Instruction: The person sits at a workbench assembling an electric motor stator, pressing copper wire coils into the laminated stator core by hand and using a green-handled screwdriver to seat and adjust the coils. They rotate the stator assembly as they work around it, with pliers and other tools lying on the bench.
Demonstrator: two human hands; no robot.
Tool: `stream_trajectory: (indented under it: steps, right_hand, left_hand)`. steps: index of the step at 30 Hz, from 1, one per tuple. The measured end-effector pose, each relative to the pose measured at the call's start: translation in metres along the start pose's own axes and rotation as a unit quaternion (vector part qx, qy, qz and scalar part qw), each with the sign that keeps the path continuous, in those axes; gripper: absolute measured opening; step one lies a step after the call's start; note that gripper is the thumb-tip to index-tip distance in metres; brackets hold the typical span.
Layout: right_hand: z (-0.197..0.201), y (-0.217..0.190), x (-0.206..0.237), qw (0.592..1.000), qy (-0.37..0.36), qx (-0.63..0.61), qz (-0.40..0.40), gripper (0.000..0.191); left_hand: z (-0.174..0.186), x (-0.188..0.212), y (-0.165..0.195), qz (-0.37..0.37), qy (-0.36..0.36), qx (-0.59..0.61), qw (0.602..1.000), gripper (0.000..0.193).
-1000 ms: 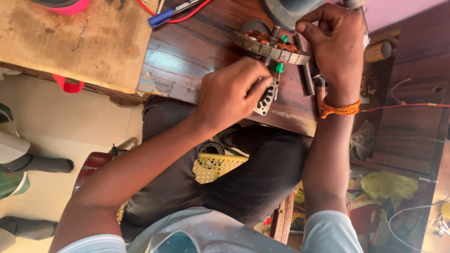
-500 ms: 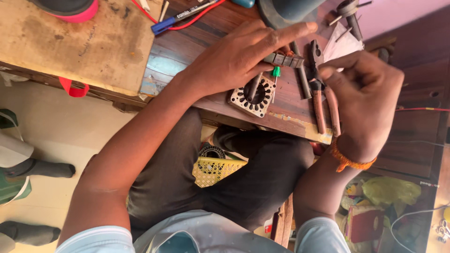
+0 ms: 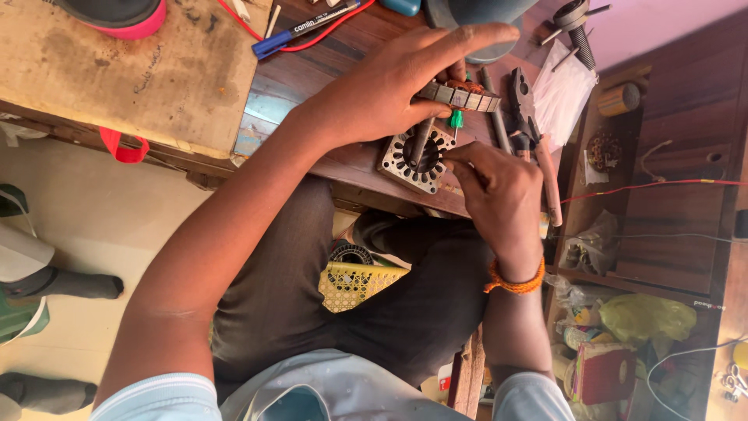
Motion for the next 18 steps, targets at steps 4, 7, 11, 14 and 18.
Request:
stream_trajectory:
  steps: [4,7,11,14,18]
  right_hand:
    - [-0.007,0.005,0.011,1.000,0.002,0.022,0.017,0.009]
    - [-0.010,0.006,0.019,0.999,-0.002,0.017,0.030,0.009]
    - [-0.002,0.015,0.030,1.000,-0.008,-0.020,-0.014,0.010]
    - [0.024,0.002,0.033,0.998,0.042,0.012,0.039,0.011]
    - [0.049,0.004,0.032,0.999,0.046,-0.003,-0.005,0.009]
  left_hand:
    - [-0.003,0.010,0.019,-0.051,0.007,-0.119,0.992,0.083]
    - [-0.013,0.026,0.052,-0.156,0.016,-0.284,0.946,0.042]
    - [-0.021,0.038,0.065,-0.182,0.014,-0.360,0.915,0.006]
    - [-0.018,0.042,0.066,-0.186,0.028,-0.347,0.919,0.005]
    - [-0.022,0.045,0.060,-0.138,0.031,-0.314,0.939,0.008]
Point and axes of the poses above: each hand's wrist, its own x-axis away from the middle knuckle, its own z-axis out of the back of the hand, y = z × x, the point moved 10 cm from there along -x, towards the middle knuckle, and after that the axes turned 8 degrees about x, right-handed, at the moved point
